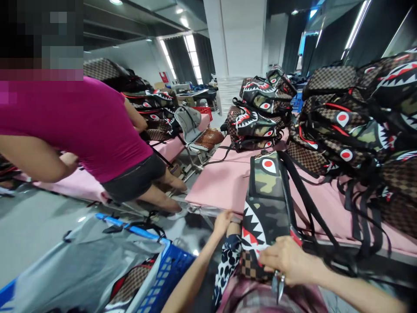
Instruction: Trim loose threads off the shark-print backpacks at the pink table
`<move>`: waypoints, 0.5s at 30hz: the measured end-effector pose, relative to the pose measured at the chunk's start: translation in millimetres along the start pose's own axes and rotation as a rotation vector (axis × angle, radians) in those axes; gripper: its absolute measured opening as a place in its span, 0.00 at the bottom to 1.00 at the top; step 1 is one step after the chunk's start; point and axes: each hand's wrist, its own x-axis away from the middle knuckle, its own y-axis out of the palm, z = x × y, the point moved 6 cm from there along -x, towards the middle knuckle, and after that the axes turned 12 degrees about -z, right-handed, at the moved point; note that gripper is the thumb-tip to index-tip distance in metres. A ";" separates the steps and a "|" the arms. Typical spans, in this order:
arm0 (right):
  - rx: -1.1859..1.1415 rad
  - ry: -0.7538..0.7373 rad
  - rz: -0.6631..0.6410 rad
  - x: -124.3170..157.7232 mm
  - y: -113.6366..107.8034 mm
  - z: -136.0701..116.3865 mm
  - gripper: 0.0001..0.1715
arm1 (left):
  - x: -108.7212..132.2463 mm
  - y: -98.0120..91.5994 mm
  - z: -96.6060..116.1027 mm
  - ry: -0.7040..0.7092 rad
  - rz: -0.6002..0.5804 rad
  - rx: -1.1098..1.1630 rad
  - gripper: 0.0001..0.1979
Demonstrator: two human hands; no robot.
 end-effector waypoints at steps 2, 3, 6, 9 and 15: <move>-0.033 -0.057 0.015 -9.0 26.1 -3.3 0.12 | -3.1 -13.4 24.0 0.118 0.017 0.002 0.14; -0.066 -0.091 0.021 -10.3 32.4 -6.3 0.11 | -3.5 -18.2 41.2 0.218 0.009 -0.011 0.13; -0.236 -0.153 0.076 -2.9 22.8 -10.1 0.10 | 9.7 -14.9 96.9 0.573 -0.110 -0.148 0.14; -0.430 0.049 0.361 18.2 -14.4 18.2 0.14 | 30.7 -0.7 123.7 0.658 -0.198 -0.242 0.13; -0.313 0.480 0.448 50.3 -38.3 76.2 0.22 | 44.6 10.7 141.5 0.640 -0.374 -0.184 0.07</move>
